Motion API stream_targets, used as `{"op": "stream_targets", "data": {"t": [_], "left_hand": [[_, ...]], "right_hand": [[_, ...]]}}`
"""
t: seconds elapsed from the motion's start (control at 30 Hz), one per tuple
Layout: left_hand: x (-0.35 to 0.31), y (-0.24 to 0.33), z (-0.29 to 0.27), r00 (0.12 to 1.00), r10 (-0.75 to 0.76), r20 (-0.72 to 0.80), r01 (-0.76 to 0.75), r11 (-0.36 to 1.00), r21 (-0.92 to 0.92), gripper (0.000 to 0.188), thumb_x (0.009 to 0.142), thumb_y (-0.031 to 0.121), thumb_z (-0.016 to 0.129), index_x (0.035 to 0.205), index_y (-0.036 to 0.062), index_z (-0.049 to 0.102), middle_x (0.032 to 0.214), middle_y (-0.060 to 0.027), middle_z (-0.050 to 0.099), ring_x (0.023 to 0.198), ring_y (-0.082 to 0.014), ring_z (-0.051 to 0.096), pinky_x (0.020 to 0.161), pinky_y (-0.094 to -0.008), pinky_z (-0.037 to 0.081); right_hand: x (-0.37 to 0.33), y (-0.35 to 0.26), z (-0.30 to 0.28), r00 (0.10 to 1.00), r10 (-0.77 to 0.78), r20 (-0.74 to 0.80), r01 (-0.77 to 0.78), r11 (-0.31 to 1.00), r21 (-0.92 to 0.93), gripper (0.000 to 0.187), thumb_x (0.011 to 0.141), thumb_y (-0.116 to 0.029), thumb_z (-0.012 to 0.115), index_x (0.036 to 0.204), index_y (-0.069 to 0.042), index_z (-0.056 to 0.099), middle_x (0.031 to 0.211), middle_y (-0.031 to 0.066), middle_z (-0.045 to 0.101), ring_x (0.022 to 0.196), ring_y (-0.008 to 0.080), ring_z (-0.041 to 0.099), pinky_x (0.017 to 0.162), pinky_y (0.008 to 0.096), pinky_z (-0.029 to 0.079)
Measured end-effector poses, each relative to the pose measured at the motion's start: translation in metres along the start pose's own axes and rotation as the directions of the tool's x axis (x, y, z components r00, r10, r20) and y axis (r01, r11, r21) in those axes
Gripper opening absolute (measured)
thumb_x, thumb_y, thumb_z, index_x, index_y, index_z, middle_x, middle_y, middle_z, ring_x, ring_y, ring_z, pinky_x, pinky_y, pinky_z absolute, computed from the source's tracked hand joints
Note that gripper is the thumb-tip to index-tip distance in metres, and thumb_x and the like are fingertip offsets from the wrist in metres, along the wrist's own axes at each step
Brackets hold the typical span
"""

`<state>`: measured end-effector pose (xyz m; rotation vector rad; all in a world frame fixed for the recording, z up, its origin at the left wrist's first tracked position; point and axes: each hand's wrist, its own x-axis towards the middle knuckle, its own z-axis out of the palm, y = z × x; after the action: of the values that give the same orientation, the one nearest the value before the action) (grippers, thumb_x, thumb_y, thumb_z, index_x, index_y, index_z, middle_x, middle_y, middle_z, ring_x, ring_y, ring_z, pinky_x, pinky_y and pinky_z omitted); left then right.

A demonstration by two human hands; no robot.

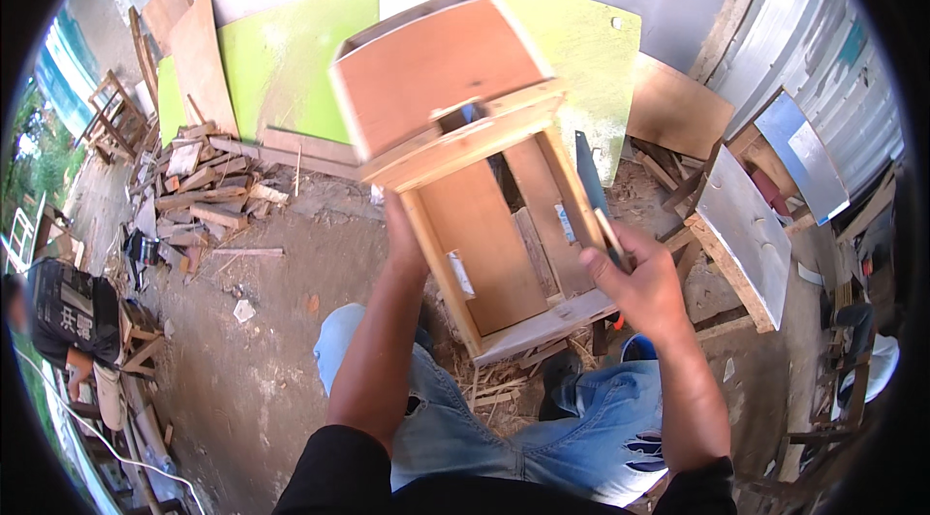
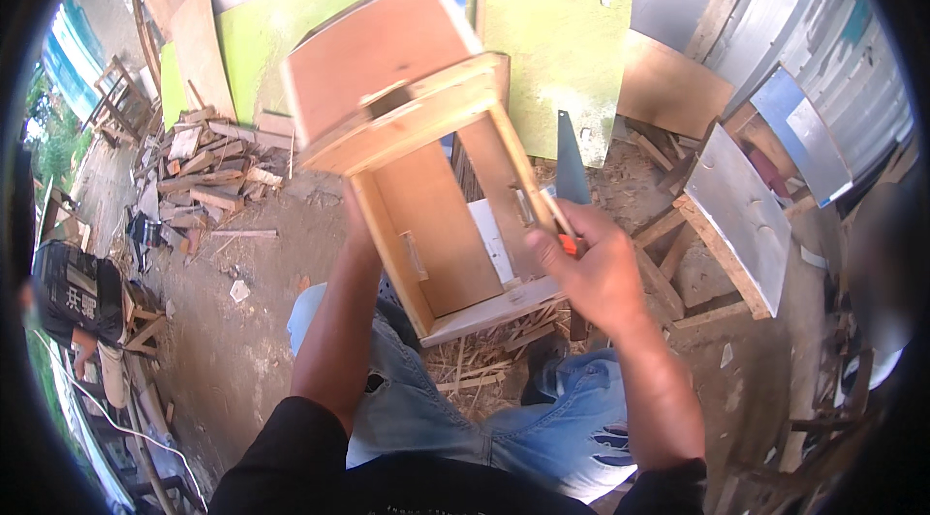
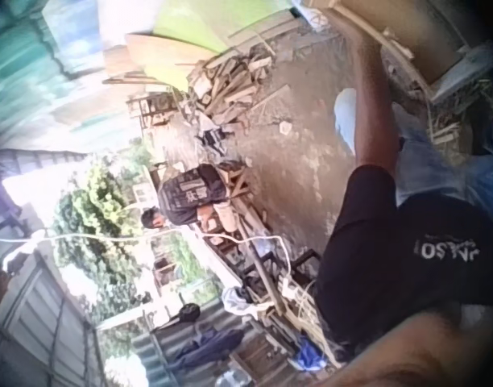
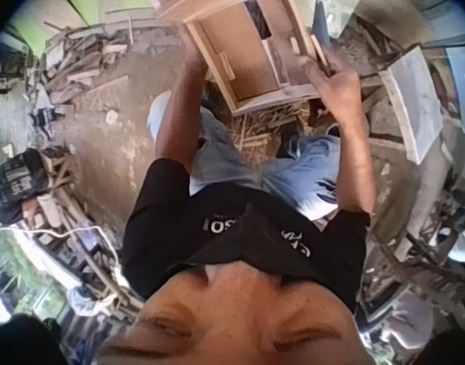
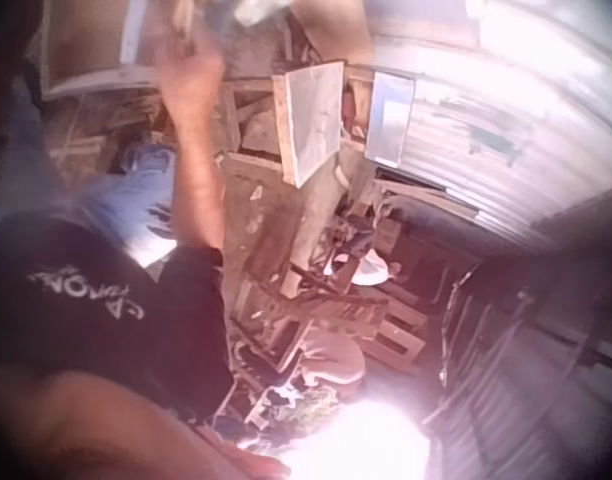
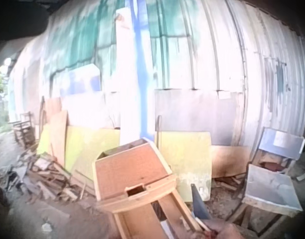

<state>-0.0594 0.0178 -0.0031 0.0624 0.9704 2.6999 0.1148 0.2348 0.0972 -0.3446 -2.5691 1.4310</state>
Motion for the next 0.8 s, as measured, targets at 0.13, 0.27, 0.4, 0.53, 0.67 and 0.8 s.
{"op": "stream_targets", "data": {"t": [0.13, 0.27, 0.4, 0.53, 0.67, 0.8], "left_hand": [[-0.007, -0.001, 0.018, 0.998, -0.055, -0.033, 0.056, 0.998, 0.023, 0.069, 0.101, 0.061, 0.029, 0.14, 0.0064, 0.045, 0.131, -0.0151, 0.058, 0.117, -0.0281, 0.06, 0.097, -0.0423, 0.052], [-0.011, -0.002, 0.026, 0.991, -0.13, -0.033, 0.13, 0.991, -0.003, 0.072, 0.101, 0.061, 0.026, 0.143, 0.0042, 0.042, 0.135, -0.0178, 0.055, 0.12, -0.0293, 0.059, 0.1, -0.043, 0.05], [-0.01, -0.01, 0.026, 0.987, -0.156, -0.029, 0.155, 0.988, -0.02, 0.073, 0.102, 0.06, 0.028, 0.144, 0.002, 0.041, 0.135, -0.0188, 0.054, 0.12, -0.0293, 0.059, 0.101, -0.0424, 0.05], [-0.009, -0.026, 0.026, 0.982, -0.187, -0.01, 0.188, 0.982, 0.014, 0.074, 0.102, 0.06, 0.031, 0.145, 0.0003, 0.039, 0.136, -0.0187, 0.053, 0.121, -0.0284, 0.057, 0.102, -0.0413, 0.048], [-0.007, -0.03, 0.034, 0.978, -0.178, 0.106, 0.159, 0.973, 0.165, 0.081, 0.1, 0.064, 0.029, 0.145, -0.0021, 0.038, 0.144, -0.017, 0.049, 0.125, -0.0278, 0.054, 0.108, -0.0418, 0.04], [-0.008, -0.025, 0.049, 0.961, -0.168, 0.218, 0.082, 0.93, 0.359, 0.091, 0.096, 0.073, 0.026, 0.146, -0.0018, 0.038, 0.146, -0.019, 0.046, 0.133, -0.0284, 0.046, 0.109, -0.0427, 0.037]], "right_hand": [[0.013, 0.008, 0.007, 0.999, 0.028, -0.024, -0.029, 0.998, -0.048, 0.037, 0.084, -0.012, 0.074, 0.118, 0.001, 0.066, 0.105, 0.0166, 0.071, 0.095, 0.0202, 0.068, 0.084, 0.0324, 0.051], [0.018, 0.006, 0.01, 0.997, 0.053, -0.053, -0.06, 0.986, -0.157, 0.039, 0.084, -0.018, 0.073, 0.118, -0.001, 0.066, 0.102, 0.0174, 0.072, 0.094, 0.0251, 0.069, 0.084, 0.0348, 0.052], [0.028, 0.007, 0.011, 0.996, 0.049, -0.072, -0.063, 0.977, -0.203, 0.038, 0.084, -0.021, 0.071, 0.116, -0.002, 0.065, 0.099, 0.0188, 0.072, 0.091, 0.03, 0.07, 0.082, 0.0373, 0.052], [0.039, 0.021, 0.012, 0.994, 0.04, -0.099, -0.057, 0.982, -0.177, 0.034, 0.085, -0.022, 0.068, 0.11, 0.0, 0.066, 0.092, 0.0212, 0.071, 0.087, 0.0337, 0.07, 0.078, 0.0401, 0.052], [0.038, 0.034, 0.007, 0.965, 0.097, -0.244, -0.153, 0.963, -0.223, 0.036, 0.086, -0.029, 0.065, 0.102, 0.003, 0.067, 0.083, 0.0262, 0.068, 0.08, 0.0383, 0.069, 0.072, 0.0441, 0.052], [0.036, 0.037, -0.017, 0.949, 0.086, -0.305, -0.154, 0.966, -0.206, 0.035, 0.087, -0.028, 0.065, 0.099, 0.005, 0.067, 0.078, 0.0185, 0.067, 0.074, 0.025, 0.064, 0.068, 0.0388, 0.051]]}}
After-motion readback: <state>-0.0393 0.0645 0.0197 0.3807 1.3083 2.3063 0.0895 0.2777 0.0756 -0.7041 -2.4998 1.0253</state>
